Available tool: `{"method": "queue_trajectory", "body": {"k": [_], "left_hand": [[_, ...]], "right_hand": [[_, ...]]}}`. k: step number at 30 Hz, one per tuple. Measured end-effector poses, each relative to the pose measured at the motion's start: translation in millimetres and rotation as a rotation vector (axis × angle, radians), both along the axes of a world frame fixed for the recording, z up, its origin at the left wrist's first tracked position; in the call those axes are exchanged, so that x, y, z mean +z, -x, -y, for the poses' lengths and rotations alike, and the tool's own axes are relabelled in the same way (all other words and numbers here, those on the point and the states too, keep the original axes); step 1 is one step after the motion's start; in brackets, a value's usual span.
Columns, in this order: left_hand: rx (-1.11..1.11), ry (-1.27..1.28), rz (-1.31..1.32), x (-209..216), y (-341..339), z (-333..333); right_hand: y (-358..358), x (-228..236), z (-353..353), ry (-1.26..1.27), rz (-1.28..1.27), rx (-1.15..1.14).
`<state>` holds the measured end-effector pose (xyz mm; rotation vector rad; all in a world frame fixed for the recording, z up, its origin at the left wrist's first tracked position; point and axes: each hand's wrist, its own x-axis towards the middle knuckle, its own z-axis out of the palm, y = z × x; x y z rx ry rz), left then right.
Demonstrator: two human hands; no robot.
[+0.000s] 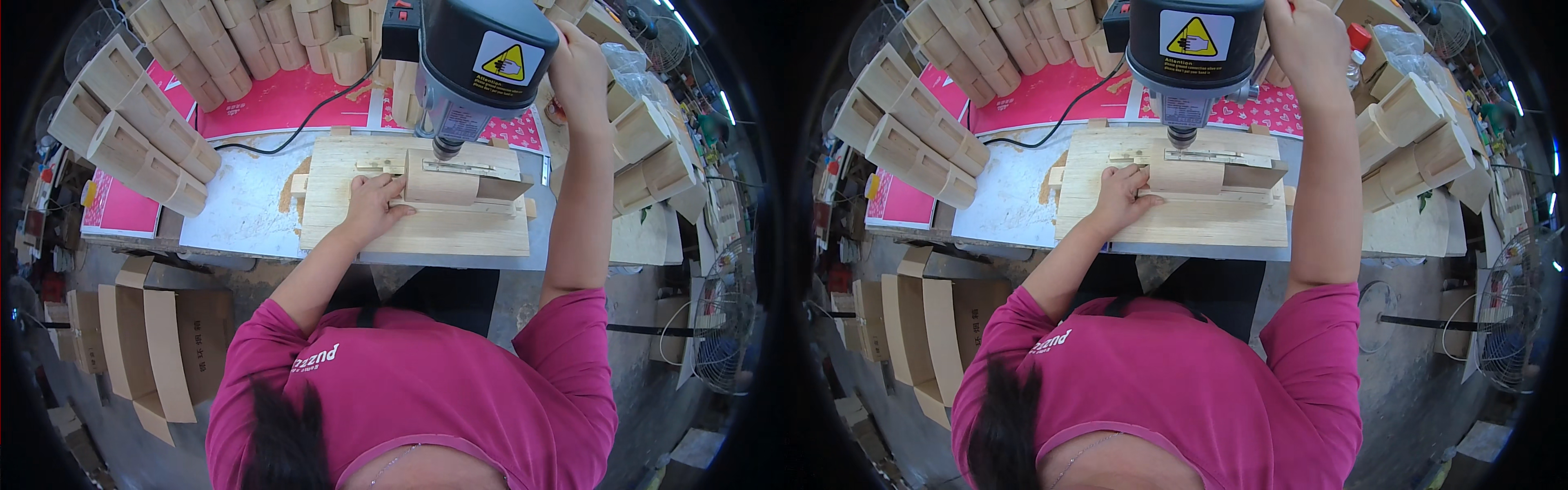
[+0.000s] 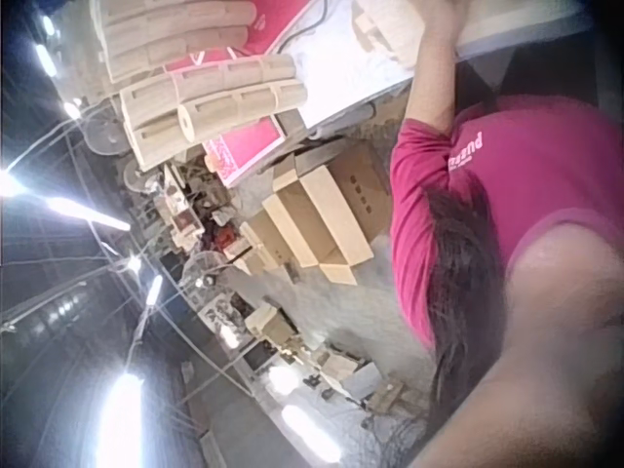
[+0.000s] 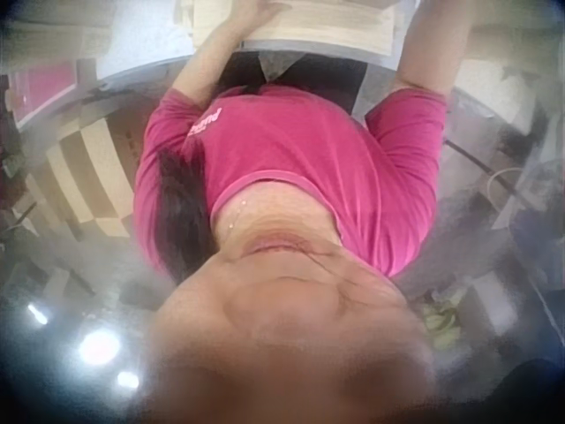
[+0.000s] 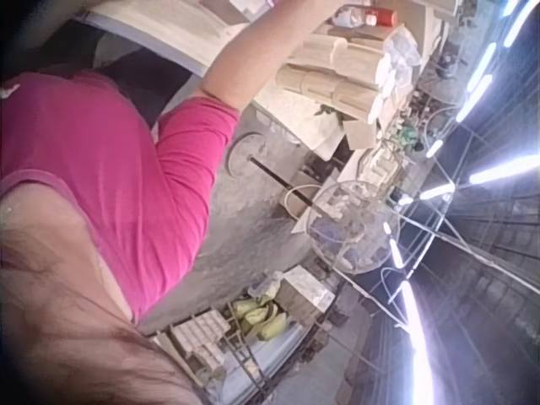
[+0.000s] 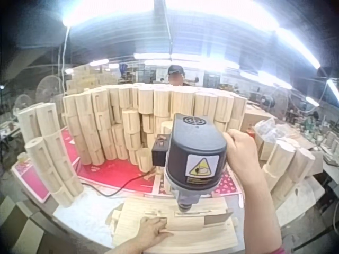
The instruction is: Milling grooves or holes into cylindrical wooden blocks using a stationary power tool.
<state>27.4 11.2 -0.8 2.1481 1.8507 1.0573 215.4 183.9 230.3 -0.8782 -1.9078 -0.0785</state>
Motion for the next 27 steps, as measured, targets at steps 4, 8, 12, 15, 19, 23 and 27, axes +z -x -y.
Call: {"method": "queue_trajectory", "body": {"k": [4, 8, 12, 15, 19, 23, 27], "left_hand": [[0.013, 0.02, -0.003, -3.1, 3.3, 2.5], [0.012, 0.013, 0.005, 0.7, 0.4, 2.1], [0.01, 0.036, 0.012, 1.2, -1.2, 2.0], [0.012, 0.005, 0.027, 0.1, -1.1, 0.7], [0.017, 0.012, 0.012, 1.4, -2.0, 0.7], [0.006, 0.002, 0.019, -1.4, -0.2, 0.7], [0.023, 0.004, 0.02, 0.9, -1.1, 4.1]], "right_hand": [[-7.8, -6.3, 61.3, 0.099, -0.023, 0.011], [-27.1, -47.2, 106.2, 0.051, -0.132, 0.177], [-26.6, -93.3, 121.8, 0.114, -0.25, 0.212], [-23.0, -139.9, 115.5, 0.119, -0.239, 0.246], [-20.2, -160.1, 100.0, -0.015, -0.245, 0.284], [-24.1, -149.0, 101.1, -0.027, -0.221, 0.316], [-28.3, -81.6, 100.8, -0.003, -0.263, 0.249]]}}
